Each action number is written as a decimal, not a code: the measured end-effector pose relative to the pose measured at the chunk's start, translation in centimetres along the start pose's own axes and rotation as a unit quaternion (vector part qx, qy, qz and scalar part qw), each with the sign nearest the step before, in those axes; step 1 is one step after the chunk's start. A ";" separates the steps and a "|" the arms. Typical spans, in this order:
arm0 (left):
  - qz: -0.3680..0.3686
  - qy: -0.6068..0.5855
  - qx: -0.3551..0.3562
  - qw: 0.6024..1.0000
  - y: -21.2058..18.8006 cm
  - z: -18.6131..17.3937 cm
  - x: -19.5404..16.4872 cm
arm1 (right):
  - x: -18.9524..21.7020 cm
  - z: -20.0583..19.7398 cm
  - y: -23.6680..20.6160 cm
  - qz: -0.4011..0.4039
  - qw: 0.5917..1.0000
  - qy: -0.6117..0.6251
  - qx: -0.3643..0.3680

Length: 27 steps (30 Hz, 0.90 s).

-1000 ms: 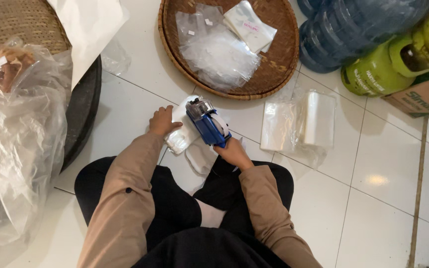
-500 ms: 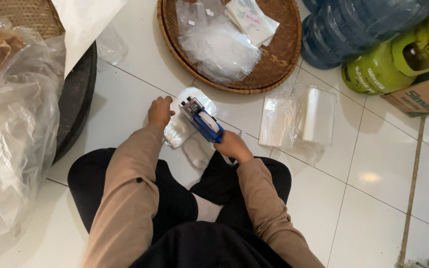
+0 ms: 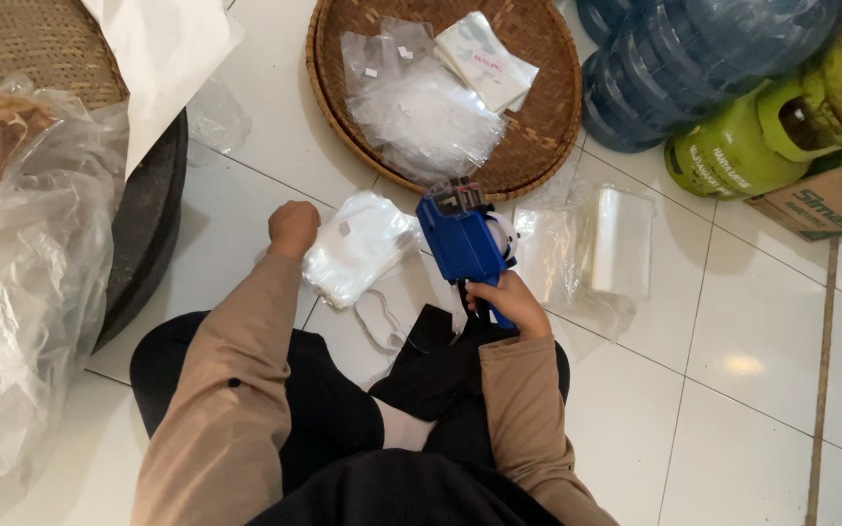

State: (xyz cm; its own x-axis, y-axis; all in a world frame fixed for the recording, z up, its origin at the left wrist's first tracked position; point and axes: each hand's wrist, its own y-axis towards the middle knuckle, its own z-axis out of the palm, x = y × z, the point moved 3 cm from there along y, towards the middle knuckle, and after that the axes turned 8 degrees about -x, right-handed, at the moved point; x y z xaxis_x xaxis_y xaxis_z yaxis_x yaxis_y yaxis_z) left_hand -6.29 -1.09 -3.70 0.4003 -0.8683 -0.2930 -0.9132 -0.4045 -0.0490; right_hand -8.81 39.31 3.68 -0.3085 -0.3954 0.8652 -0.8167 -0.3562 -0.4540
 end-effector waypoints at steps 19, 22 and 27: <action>0.070 -0.394 -0.234 0.886 7.7 -7.2 -7.0 | 2.7 1.8 -2.7 -0.024 0.978 0.203 -0.029; 0.075 -0.262 -0.129 0.953 4.1 -6.3 -4.3 | 2.3 3.4 -2.3 -0.056 0.990 0.127 -0.009; 0.025 -0.127 -0.017 0.992 -3.0 -2.9 1.3 | 2.7 8.9 -2.0 -0.062 0.995 -0.073 -0.030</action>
State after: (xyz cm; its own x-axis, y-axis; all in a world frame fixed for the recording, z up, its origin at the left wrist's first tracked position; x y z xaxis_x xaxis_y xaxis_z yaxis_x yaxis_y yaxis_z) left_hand -2.82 -1.86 -1.14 0.3191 -0.7891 -0.5248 -0.9267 -0.3759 0.0018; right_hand -3.70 31.45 5.02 -0.1335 -0.4712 0.8719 -0.8732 -0.3602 -0.3284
